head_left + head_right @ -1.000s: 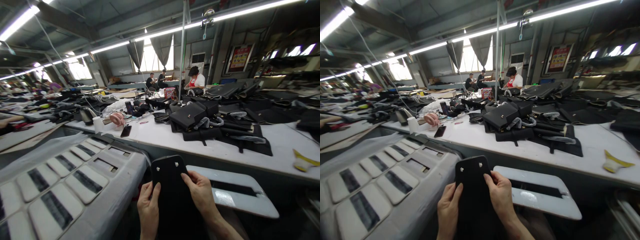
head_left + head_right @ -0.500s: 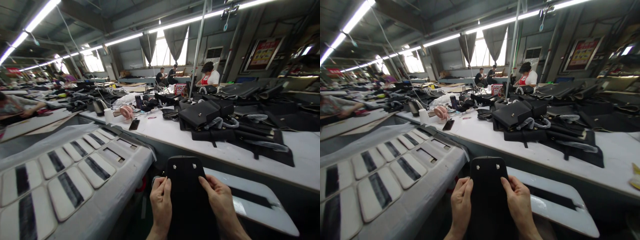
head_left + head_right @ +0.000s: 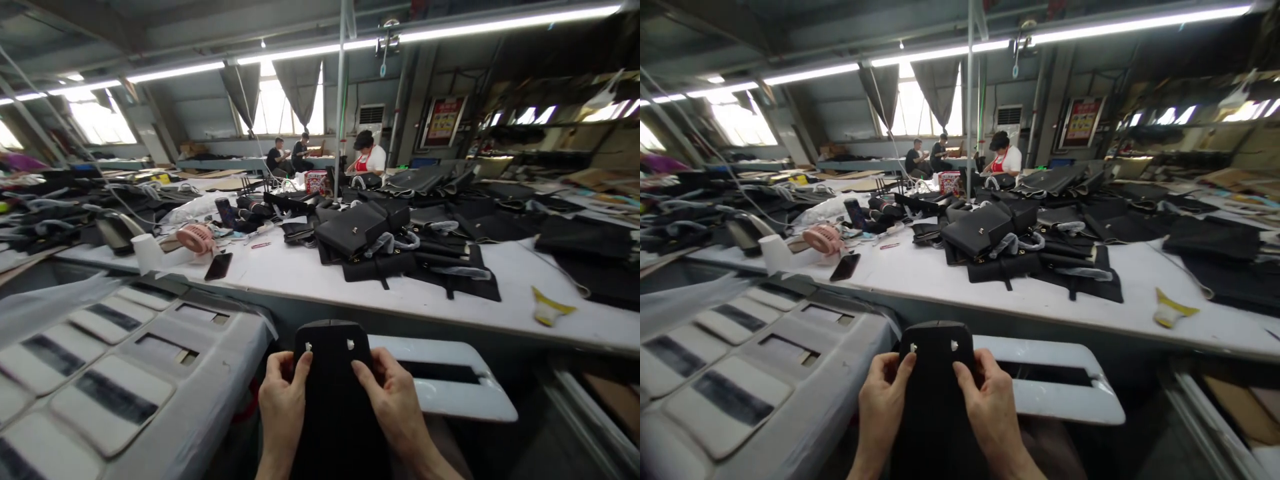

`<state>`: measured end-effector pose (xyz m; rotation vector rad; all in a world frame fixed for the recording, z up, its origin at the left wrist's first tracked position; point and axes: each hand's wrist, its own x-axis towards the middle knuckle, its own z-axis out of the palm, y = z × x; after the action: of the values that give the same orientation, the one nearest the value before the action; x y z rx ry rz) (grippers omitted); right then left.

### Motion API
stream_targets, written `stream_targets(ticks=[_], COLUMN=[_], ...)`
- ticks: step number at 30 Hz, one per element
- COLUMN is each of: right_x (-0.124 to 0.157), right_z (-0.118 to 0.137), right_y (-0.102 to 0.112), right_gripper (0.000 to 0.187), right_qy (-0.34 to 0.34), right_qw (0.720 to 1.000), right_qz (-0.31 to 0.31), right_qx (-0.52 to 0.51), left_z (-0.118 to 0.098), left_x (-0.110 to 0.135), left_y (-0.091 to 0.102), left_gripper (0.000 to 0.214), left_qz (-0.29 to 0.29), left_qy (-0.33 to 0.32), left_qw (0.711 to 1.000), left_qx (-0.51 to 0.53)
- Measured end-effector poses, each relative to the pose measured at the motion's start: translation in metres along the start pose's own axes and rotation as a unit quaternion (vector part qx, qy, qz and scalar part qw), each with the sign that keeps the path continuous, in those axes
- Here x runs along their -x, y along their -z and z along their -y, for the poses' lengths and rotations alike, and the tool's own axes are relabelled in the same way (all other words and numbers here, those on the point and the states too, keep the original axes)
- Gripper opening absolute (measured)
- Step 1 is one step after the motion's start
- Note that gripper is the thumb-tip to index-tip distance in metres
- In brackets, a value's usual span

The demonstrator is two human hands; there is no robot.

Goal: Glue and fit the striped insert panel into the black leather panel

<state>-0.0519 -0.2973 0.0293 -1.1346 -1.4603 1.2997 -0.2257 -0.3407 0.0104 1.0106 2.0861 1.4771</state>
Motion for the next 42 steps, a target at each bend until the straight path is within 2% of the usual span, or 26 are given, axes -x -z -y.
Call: stream_targets(ticks=[5,8,13,17,20,23,27,31,37,40,42], right_x=[-0.012,-0.019,-0.024,-0.024,-0.022,-0.019,-0.014,-0.010,0.004,0.025,0.044], right_z=[-0.003,-0.002,0.008,0.007,0.000,-0.007,-0.011,-0.010,-0.009,-0.025,-0.046], right_y=[0.008,0.014,0.021,0.022,0.021,0.018,0.015,0.009,0.005,0.015,0.024], right_gripper=[0.045,0.044,0.035,0.034,0.038,0.043,0.045,0.043,0.035,0.026,0.038], right_qy=[-0.021,-0.034,-0.032,-0.017,-0.012,-0.004,0.017,0.038,0.020,0.014,-0.013], right_qw=[0.999,0.997,0.991,0.993,0.997,0.999,0.999,0.999,0.999,0.997,0.994], right_qz=[-0.025,0.003,0.069,0.059,0.034,0.010,0.013,0.028,0.043,0.077,0.108], right_qx=[-0.028,-0.071,-0.110,-0.100,-0.075,-0.051,-0.026,-0.012,-0.005,-0.003,-0.008], left_z=[0.000,-0.001,-0.013,-0.014,-0.006,0.003,0.010,0.015,0.024,0.035,0.043], left_x=[-0.006,-0.011,-0.021,-0.021,-0.018,-0.014,-0.010,-0.005,-0.002,-0.004,-0.006], left_y=[-0.007,-0.007,-0.005,-0.012,-0.018,-0.021,-0.018,-0.013,-0.006,-0.001,0.002], left_gripper=[0.050,0.049,0.042,0.041,0.043,0.045,0.047,0.048,0.049,0.048,0.047], left_qz=[0.061,0.081,0.098,0.094,0.087,0.096,0.090,0.072,0.053,0.039,0.028], left_qy=[-0.008,-0.018,-0.089,-0.105,-0.072,-0.008,0.046,0.054,0.047,0.060,0.066], left_qw=[0.998,0.996,0.991,0.989,0.988,0.980,0.971,0.972,0.974,0.970,0.968], left_qx=[0.011,0.017,-0.025,0.036,0.103,0.174,0.215,0.218,0.215,0.234,0.239])
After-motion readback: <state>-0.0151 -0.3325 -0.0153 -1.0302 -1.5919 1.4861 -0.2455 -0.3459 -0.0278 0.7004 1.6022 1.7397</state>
